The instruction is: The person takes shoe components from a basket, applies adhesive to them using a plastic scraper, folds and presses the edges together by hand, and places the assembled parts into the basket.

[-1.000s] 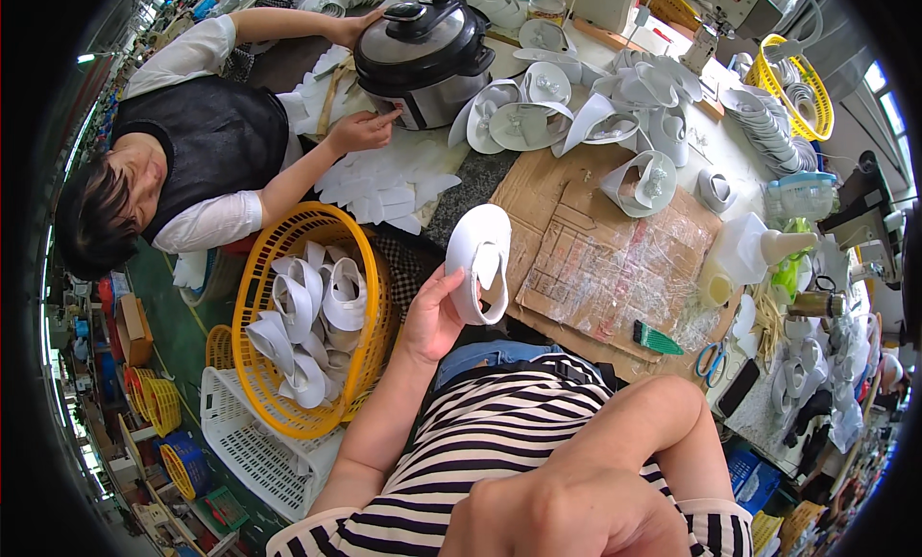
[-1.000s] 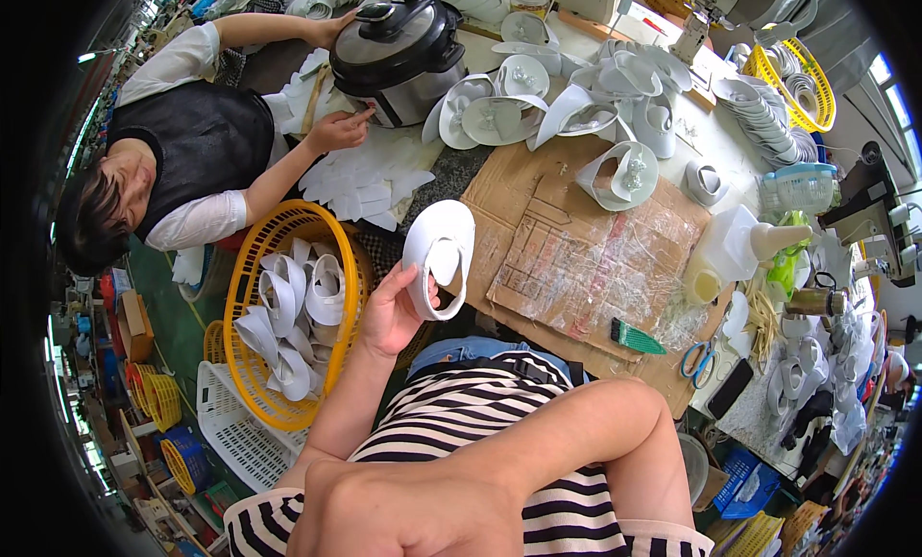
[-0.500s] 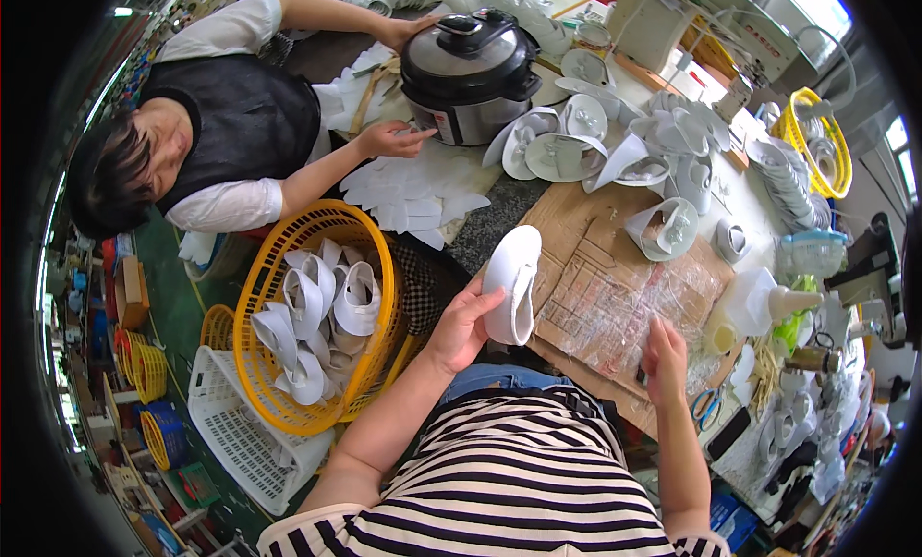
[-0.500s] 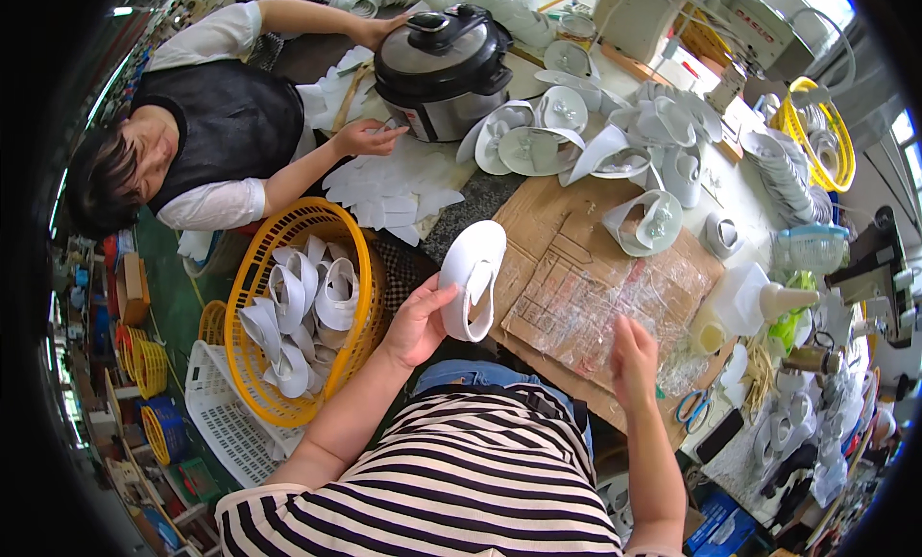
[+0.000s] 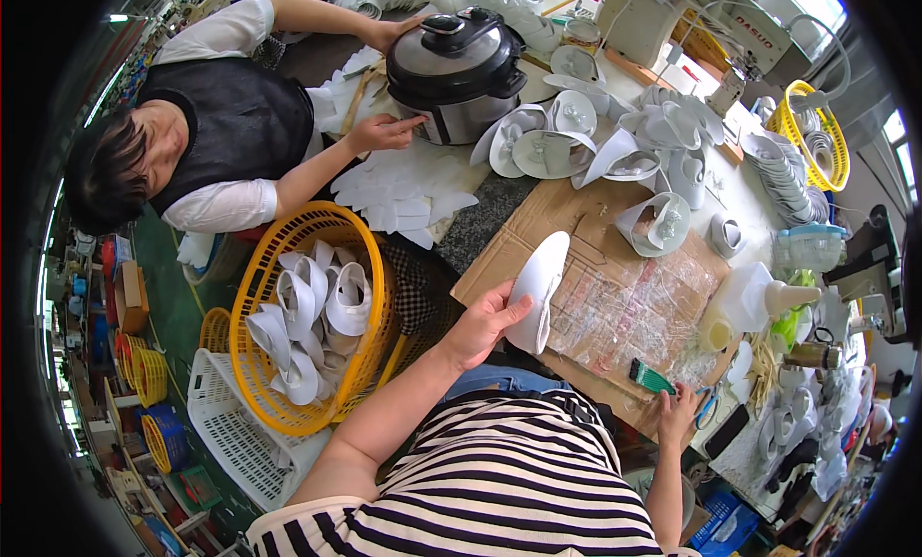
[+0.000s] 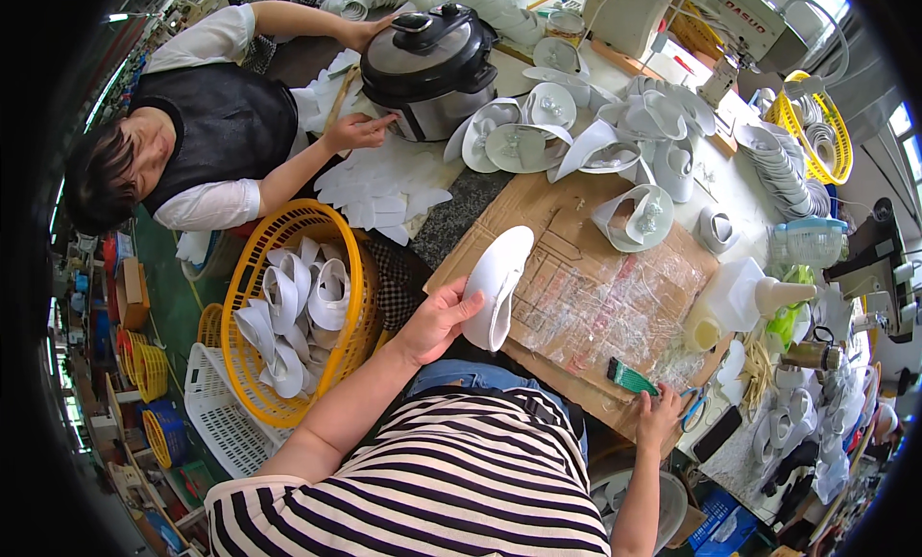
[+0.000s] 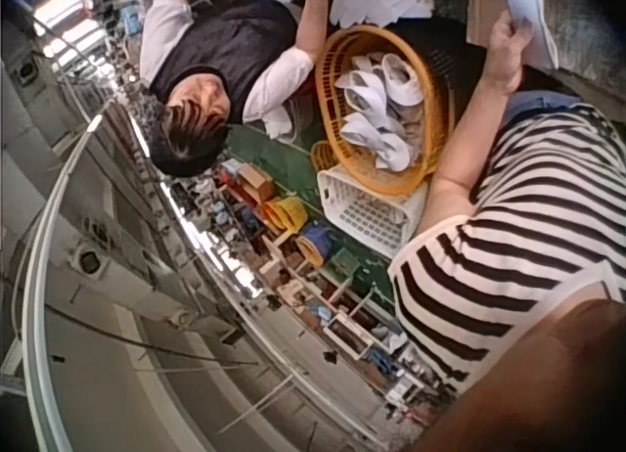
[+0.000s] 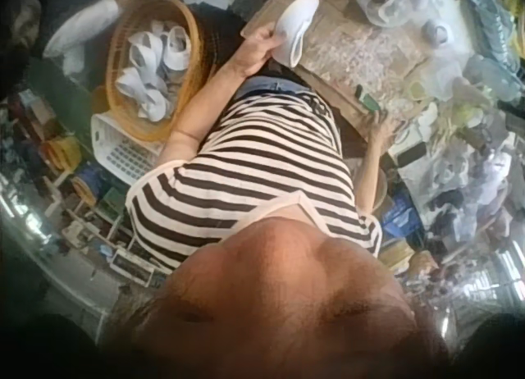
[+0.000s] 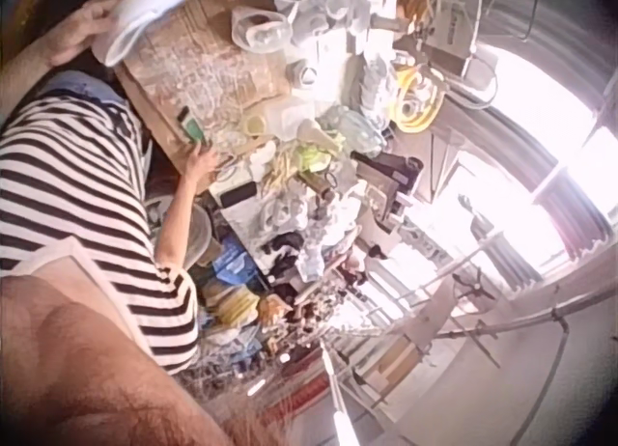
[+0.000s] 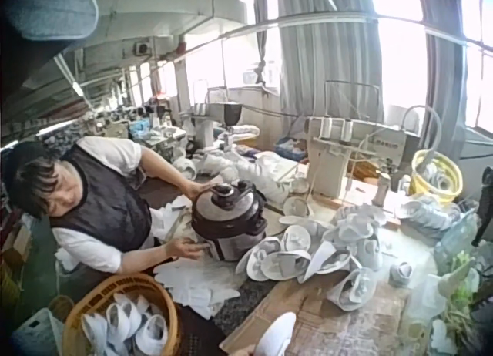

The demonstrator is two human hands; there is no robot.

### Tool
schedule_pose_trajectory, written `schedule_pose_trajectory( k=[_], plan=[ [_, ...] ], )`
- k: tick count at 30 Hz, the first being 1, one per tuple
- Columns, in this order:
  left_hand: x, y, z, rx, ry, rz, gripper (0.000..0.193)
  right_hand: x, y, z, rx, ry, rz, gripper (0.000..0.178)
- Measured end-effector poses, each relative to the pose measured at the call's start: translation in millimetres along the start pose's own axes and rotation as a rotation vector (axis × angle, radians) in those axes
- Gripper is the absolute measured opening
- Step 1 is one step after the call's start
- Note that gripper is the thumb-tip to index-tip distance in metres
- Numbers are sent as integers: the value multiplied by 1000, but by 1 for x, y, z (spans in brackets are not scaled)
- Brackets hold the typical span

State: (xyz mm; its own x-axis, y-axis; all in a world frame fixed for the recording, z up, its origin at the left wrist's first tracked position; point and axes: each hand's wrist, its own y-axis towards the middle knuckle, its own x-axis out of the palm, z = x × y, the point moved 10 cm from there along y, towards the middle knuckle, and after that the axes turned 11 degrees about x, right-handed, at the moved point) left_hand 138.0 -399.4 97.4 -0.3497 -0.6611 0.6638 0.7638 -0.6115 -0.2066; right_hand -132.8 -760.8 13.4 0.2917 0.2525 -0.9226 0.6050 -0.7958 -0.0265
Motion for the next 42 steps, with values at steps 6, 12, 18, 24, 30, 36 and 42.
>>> schedule_pose_trajectory(
  k=[6,12,18,24,30,36,42],
  plan=[
    [11,5,-6,5,59,-14,35,12,10,20,137,194,-169,27],
    [14,2,-22,-3,43,-21,35,13,5,-44,455,1169,-389,8],
    [26,3,-21,-1,45,-40,35,-13,20,-82,169,751,-143,16],
    [30,9,-9,-12,-136,-69,35,-55,43,-132,140,888,-193,21],
    [40,21,-20,-41,-274,-93,40,-72,60,-78,270,1043,-99,26],
    [55,38,-49,-145,-190,-89,41,-92,61,-22,322,926,132,21],
    [76,45,-65,-181,-37,-74,39,-104,77,-1,217,683,295,15]
  ],
)
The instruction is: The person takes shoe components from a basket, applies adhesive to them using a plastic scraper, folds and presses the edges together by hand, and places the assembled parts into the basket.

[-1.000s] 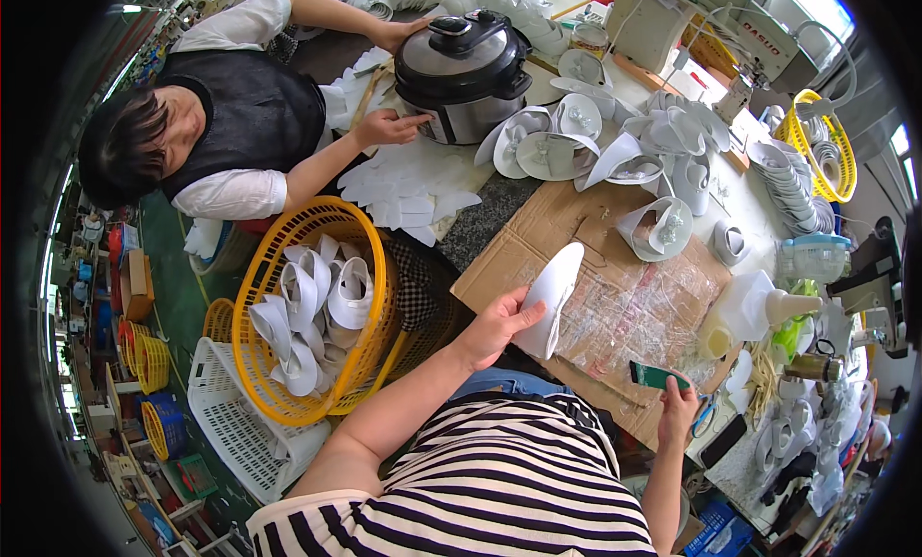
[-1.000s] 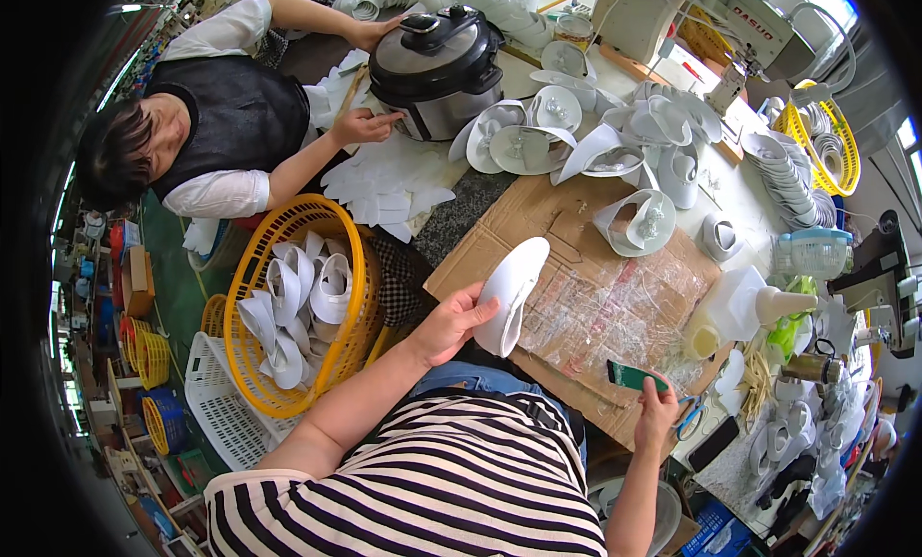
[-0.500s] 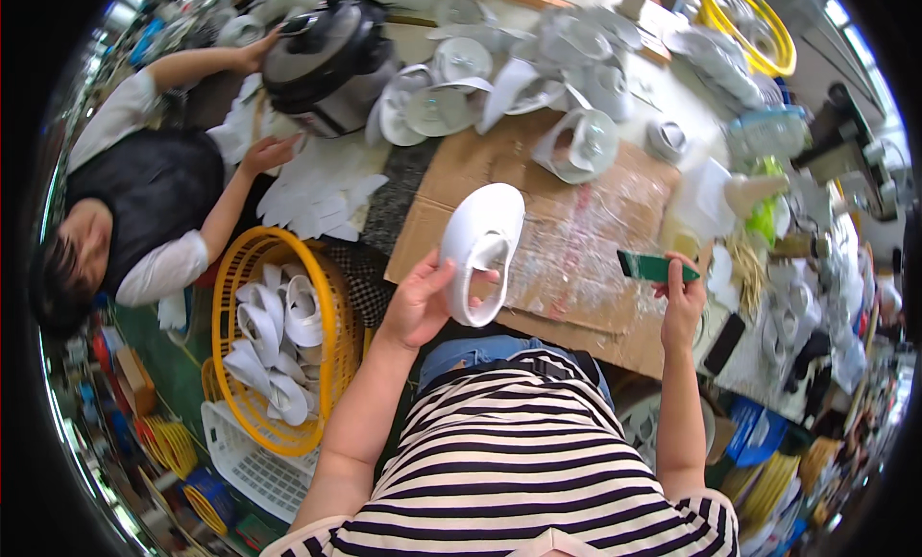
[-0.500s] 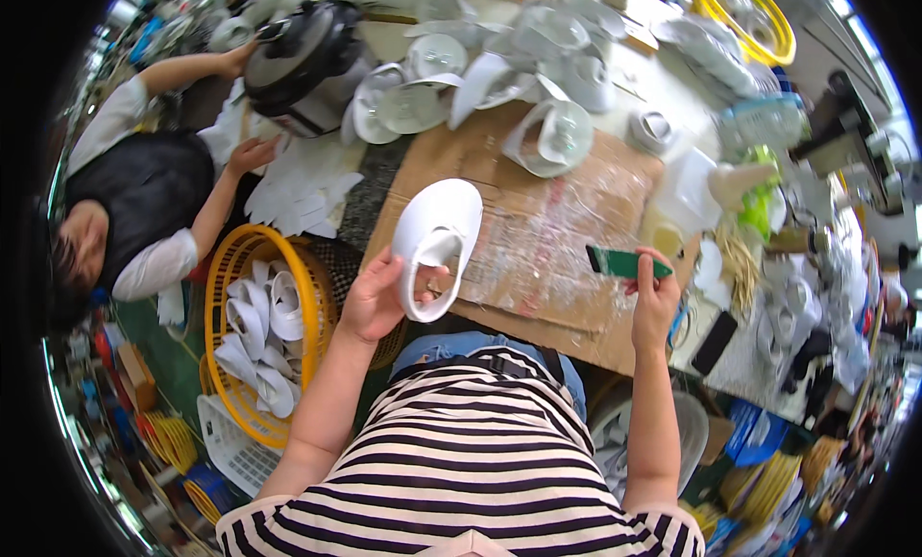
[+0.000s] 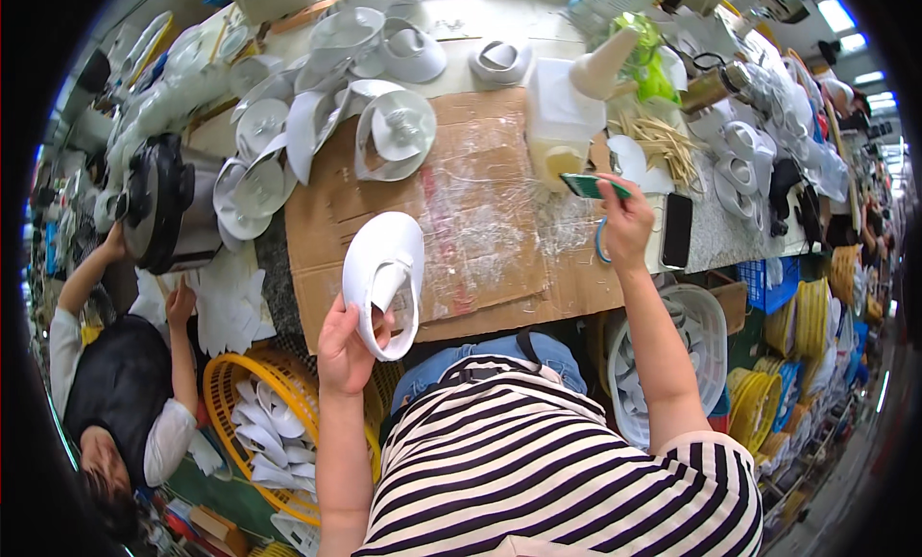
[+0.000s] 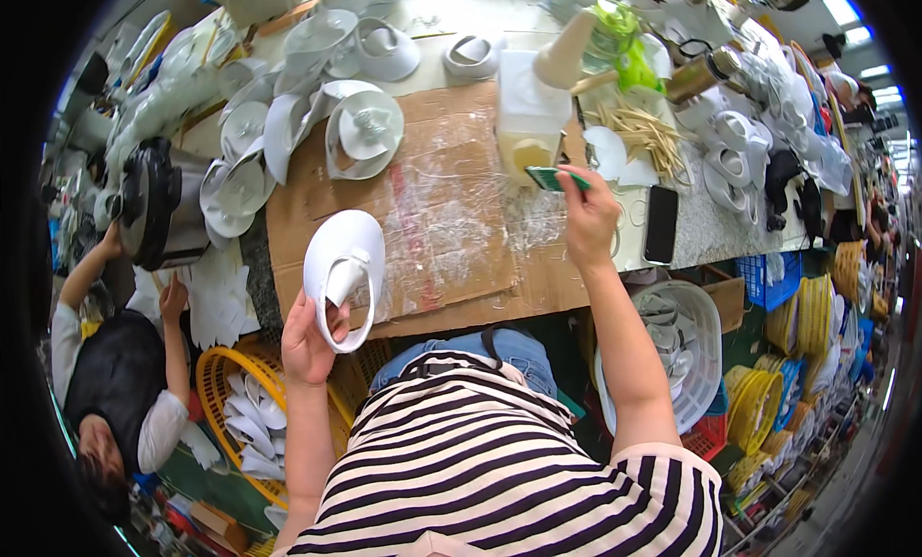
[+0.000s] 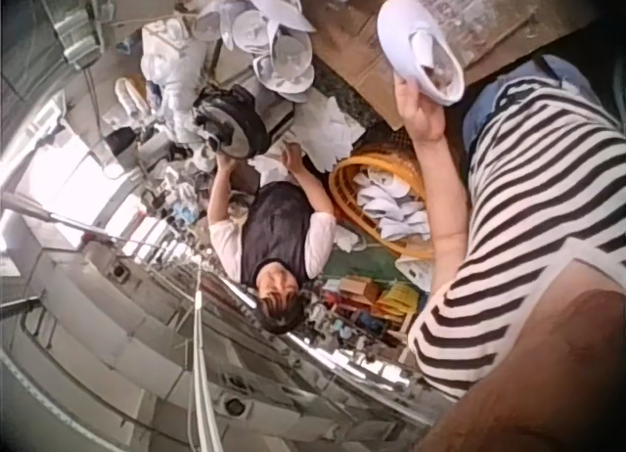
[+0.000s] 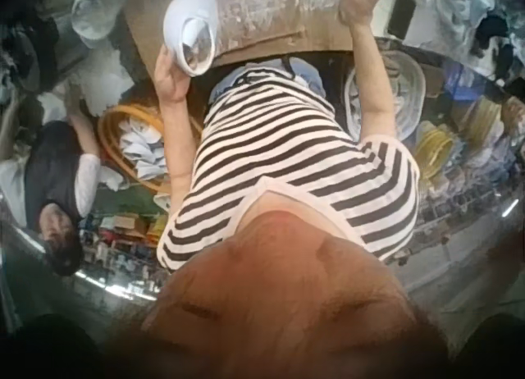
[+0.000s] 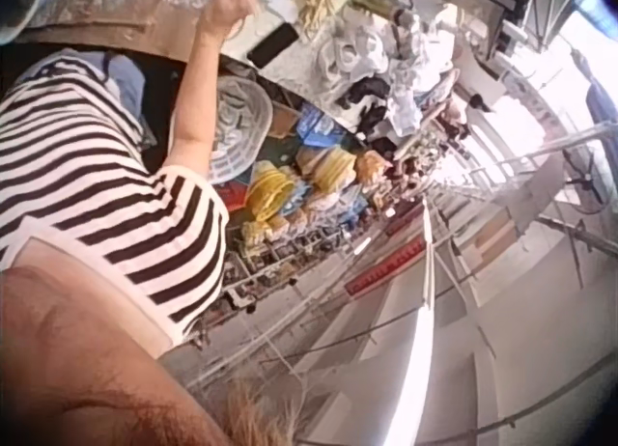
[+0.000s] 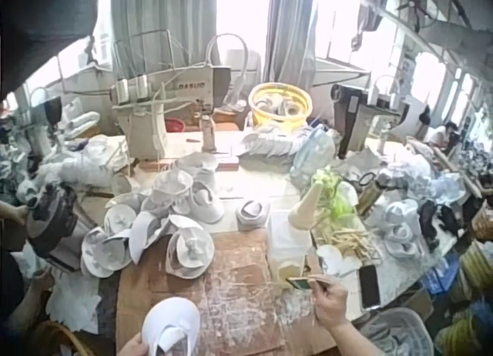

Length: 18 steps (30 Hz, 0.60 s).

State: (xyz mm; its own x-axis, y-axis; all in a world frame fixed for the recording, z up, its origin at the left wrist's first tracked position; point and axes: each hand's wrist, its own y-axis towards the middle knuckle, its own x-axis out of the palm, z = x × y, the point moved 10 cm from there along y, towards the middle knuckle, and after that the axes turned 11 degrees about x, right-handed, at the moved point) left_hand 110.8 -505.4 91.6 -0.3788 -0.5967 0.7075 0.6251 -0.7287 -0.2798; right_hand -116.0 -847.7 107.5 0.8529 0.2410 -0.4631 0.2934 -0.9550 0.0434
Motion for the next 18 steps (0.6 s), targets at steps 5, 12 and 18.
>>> schedule_pose_trajectory(
  k=[5,12,18],
  plan=[
    [15,12,-17,-46,67,20,38,9,5,-12,-234,3,61,13],
    [21,21,-30,-62,-31,68,37,7,17,71,498,472,-69,22],
    [36,27,-39,-47,-117,32,35,98,-59,-15,616,789,-486,22]
  ],
)
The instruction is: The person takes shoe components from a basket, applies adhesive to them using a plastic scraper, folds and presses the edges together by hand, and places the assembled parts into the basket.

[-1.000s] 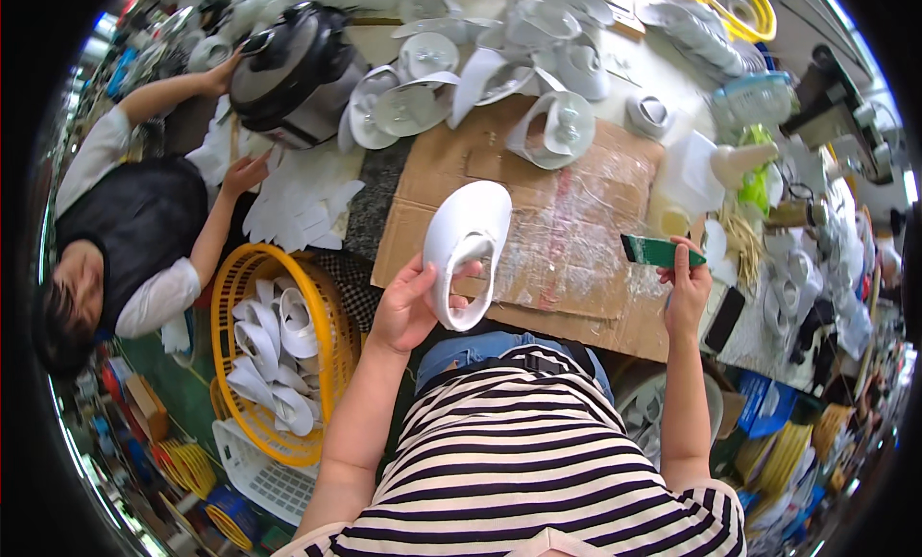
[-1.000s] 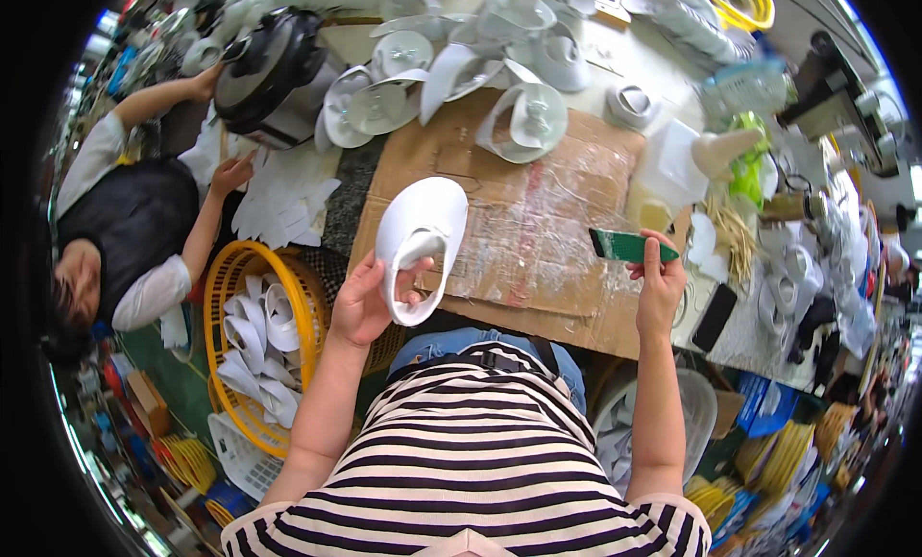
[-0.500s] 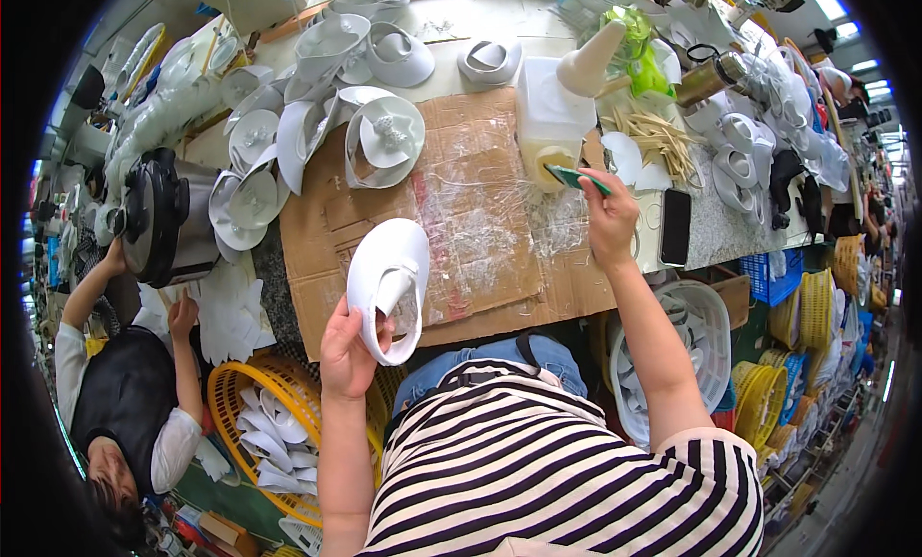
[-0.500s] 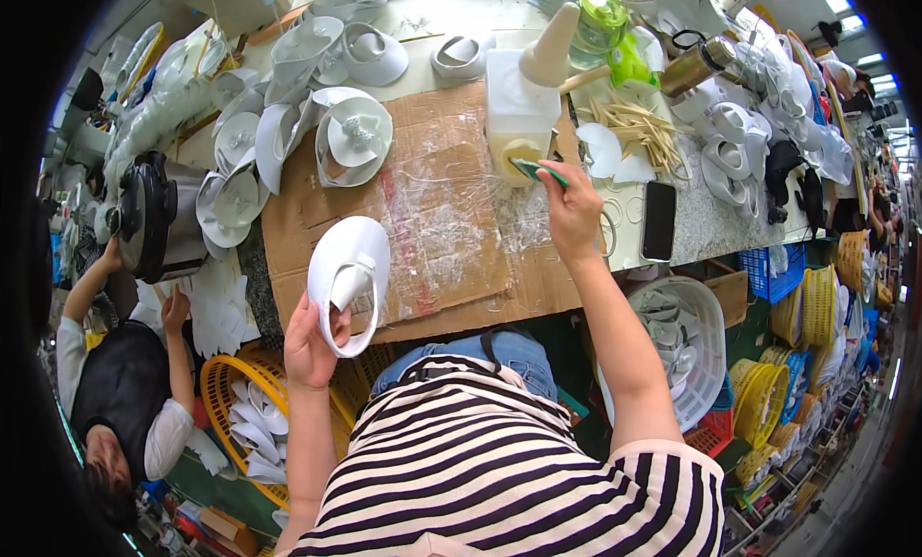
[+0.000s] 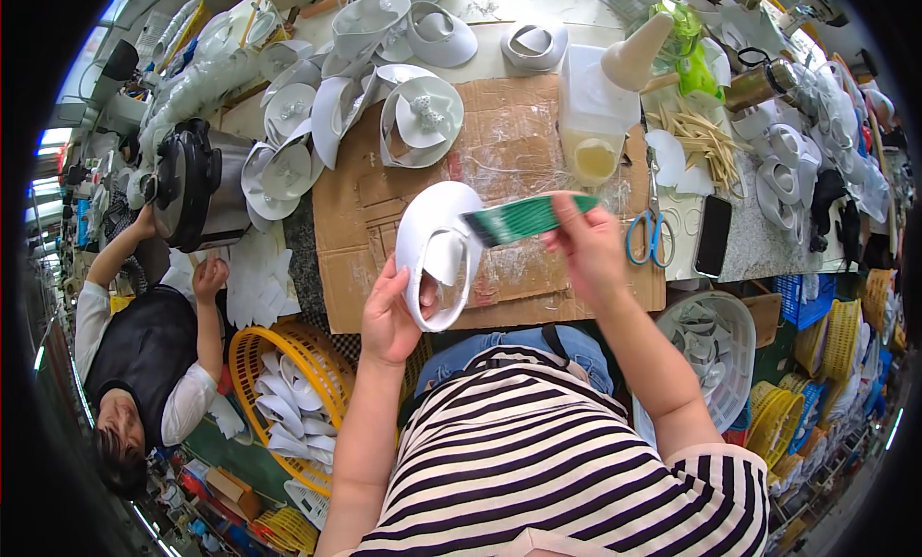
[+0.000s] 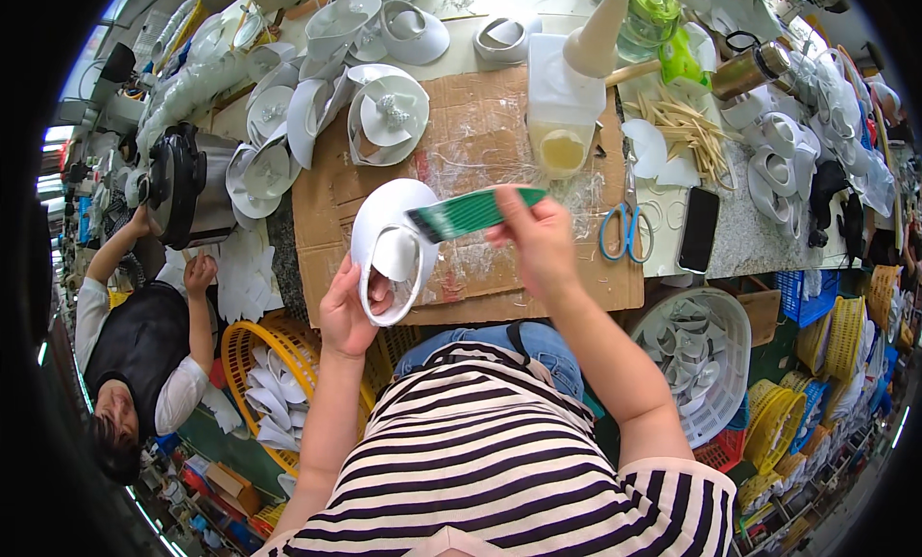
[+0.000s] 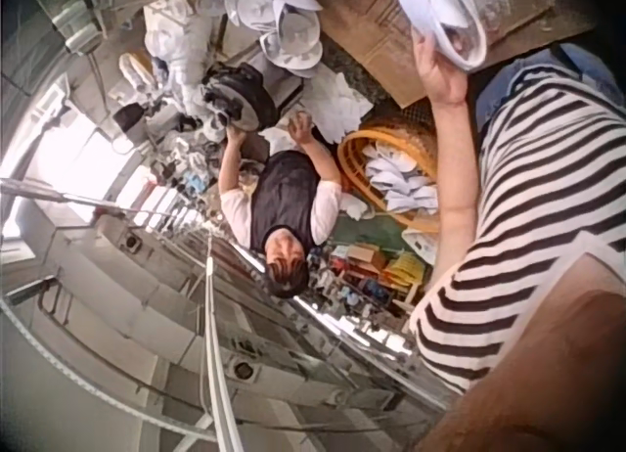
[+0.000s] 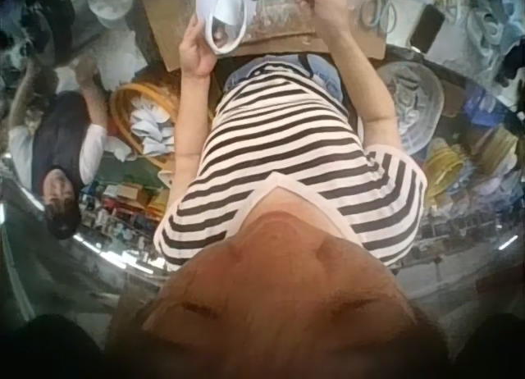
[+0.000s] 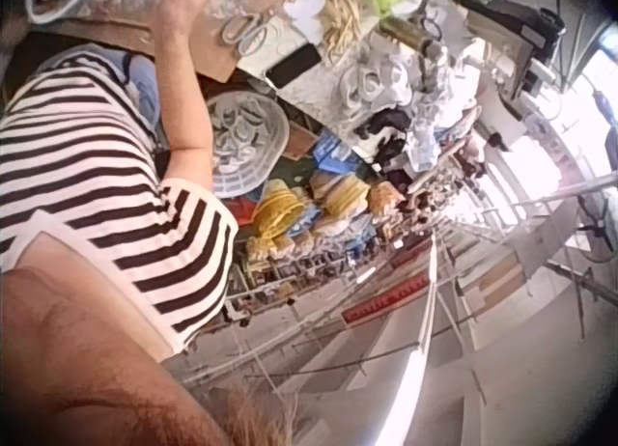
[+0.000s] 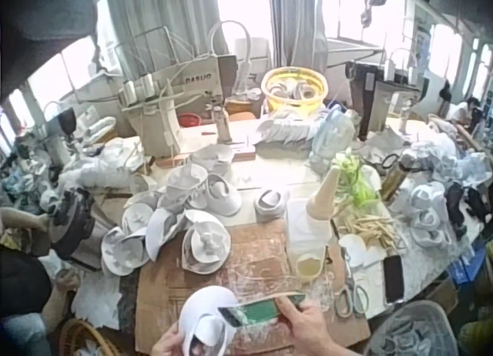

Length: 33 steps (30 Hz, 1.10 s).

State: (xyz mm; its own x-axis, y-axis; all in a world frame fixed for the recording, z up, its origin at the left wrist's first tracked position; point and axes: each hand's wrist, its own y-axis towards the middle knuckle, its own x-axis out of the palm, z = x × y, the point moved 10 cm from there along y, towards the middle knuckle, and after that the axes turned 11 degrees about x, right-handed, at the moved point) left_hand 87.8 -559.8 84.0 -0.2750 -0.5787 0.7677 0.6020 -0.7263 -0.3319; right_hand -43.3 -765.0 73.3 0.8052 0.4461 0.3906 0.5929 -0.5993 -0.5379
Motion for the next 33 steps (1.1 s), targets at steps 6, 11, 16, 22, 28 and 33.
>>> schedule_pose_trajectory(
  k=[6,11,16,22,28,33],
  plan=[
    [7,-1,-3,7,52,-26,34,41,-19,-15,-271,-185,62,26],
    [1,-9,7,21,134,-47,38,58,-19,-28,-262,-134,-36,19],
    [5,-13,12,44,387,-12,42,102,-21,-38,-375,-369,-332,16],
    [8,-7,25,69,193,-40,56,152,-91,-54,-926,-890,-618,21],
    [15,-3,40,114,101,-54,61,160,-103,-55,-1069,-963,-667,36],
    [11,1,47,147,1,-30,50,163,-125,-35,-1077,-1051,-801,37]
  ],
)
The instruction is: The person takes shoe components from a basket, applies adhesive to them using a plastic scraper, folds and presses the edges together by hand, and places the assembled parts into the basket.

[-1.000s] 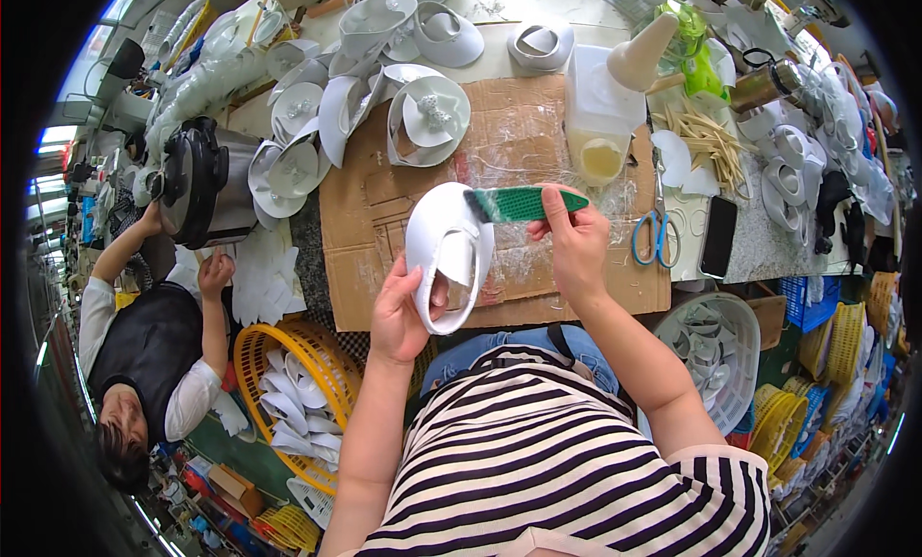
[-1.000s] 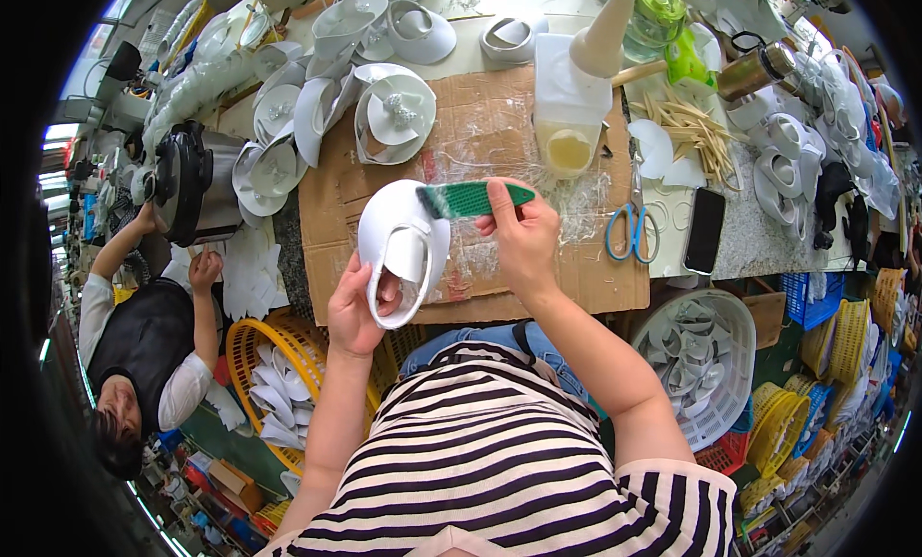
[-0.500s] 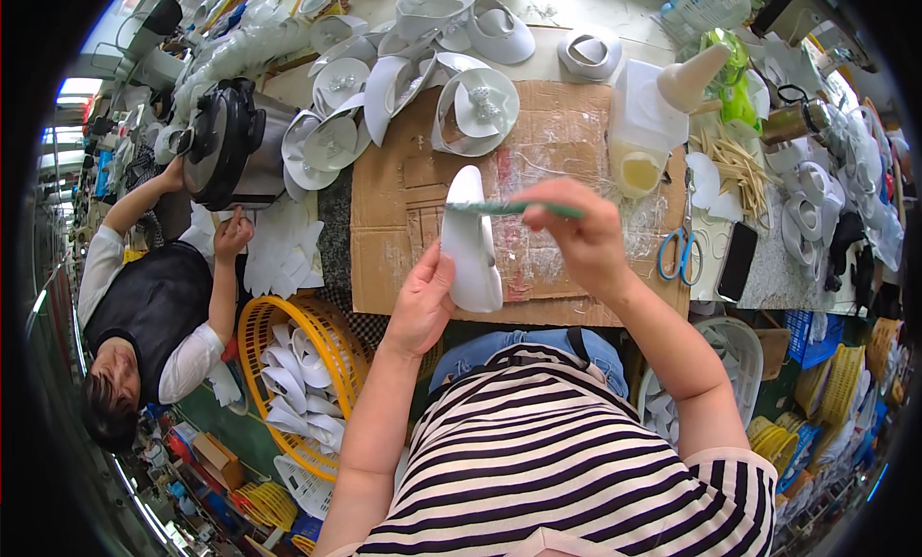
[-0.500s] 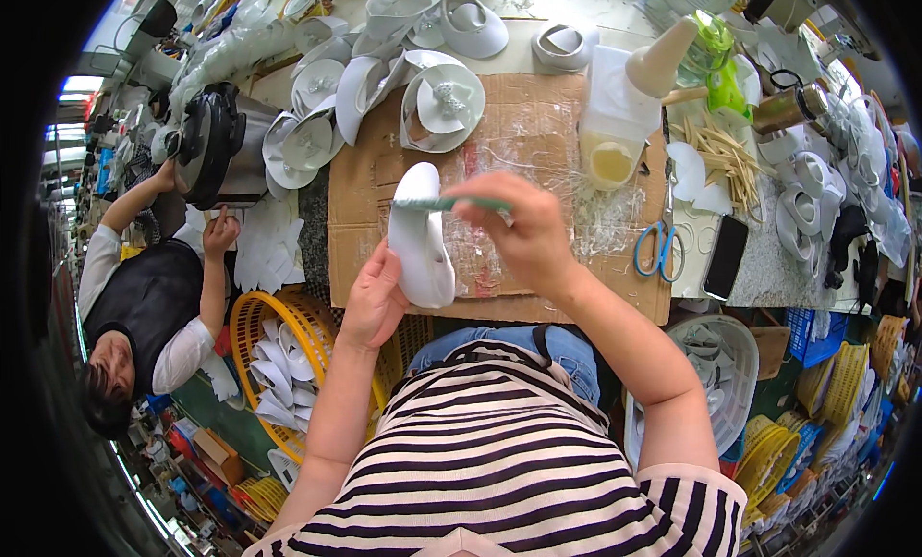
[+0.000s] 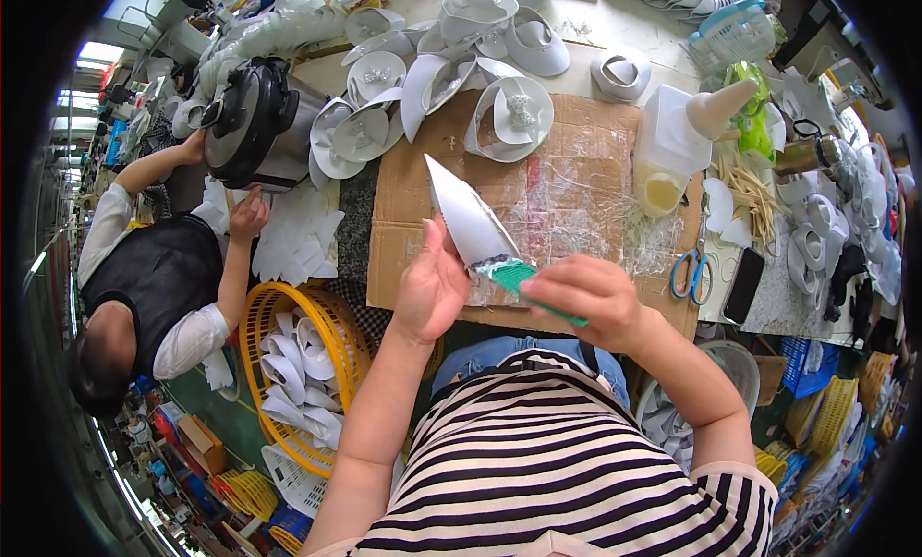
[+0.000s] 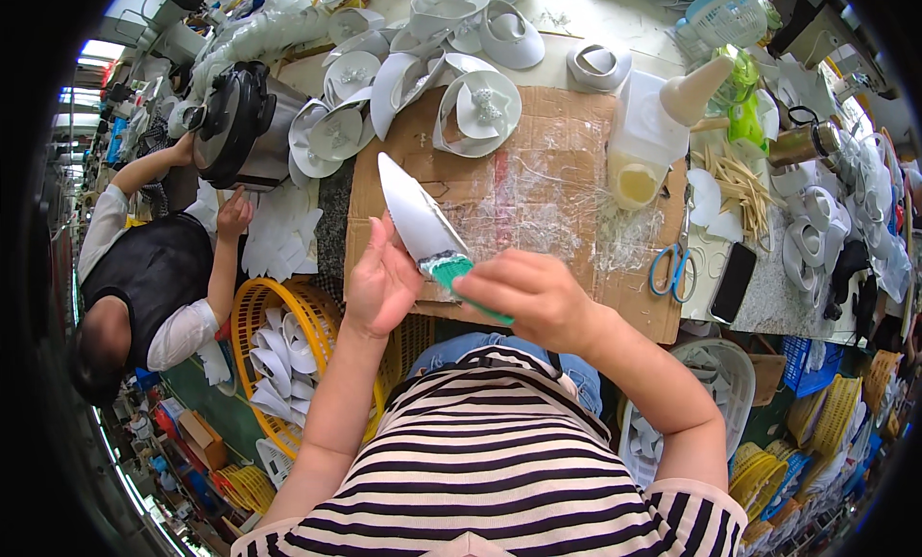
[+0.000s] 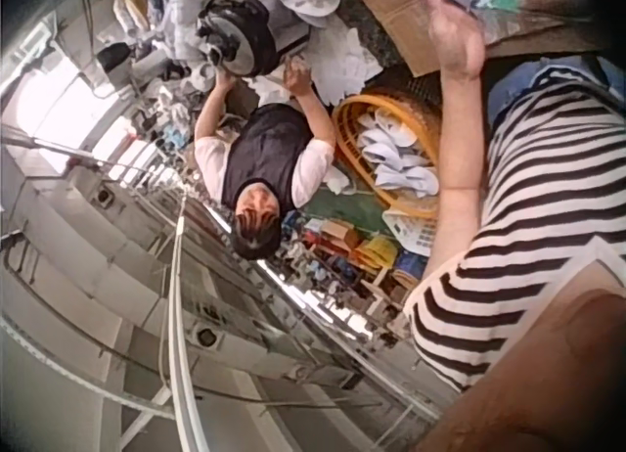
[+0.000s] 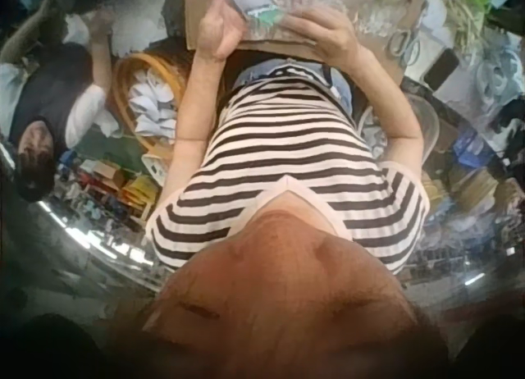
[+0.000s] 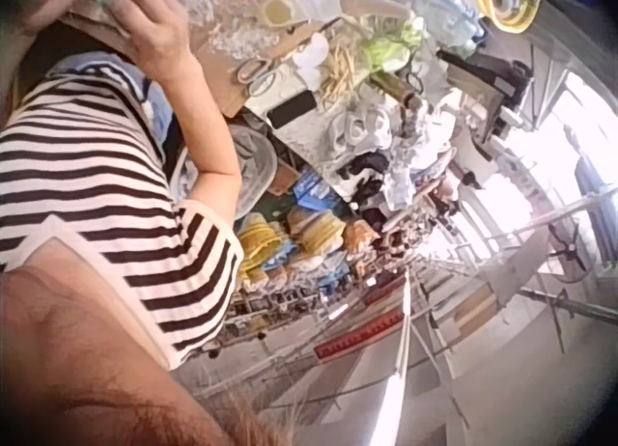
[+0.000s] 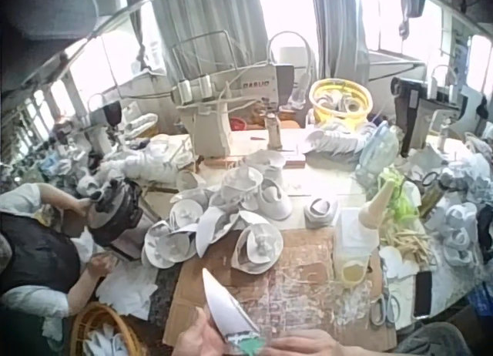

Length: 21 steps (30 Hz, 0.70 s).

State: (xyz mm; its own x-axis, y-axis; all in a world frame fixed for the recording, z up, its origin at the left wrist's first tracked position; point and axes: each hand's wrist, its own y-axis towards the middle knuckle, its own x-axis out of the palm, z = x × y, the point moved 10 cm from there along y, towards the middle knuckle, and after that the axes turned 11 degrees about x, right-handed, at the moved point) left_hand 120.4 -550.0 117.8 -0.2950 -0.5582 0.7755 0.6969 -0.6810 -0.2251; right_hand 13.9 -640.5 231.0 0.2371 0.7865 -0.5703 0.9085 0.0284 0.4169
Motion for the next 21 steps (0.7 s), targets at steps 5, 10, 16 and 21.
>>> schedule_pose_trajectory(
  k=[5,10,16,21],
  plan=[
    [19,-2,-1,68,144,-50,43,-35,13,30,358,45,475,23],
    [15,-1,4,143,273,-76,48,-28,31,11,308,-149,431,19],
    [5,-5,7,164,380,-90,47,-37,27,-4,206,-160,464,22],
    [4,-3,5,188,332,-57,49,-19,30,-12,247,-148,347,23]
  ],
)
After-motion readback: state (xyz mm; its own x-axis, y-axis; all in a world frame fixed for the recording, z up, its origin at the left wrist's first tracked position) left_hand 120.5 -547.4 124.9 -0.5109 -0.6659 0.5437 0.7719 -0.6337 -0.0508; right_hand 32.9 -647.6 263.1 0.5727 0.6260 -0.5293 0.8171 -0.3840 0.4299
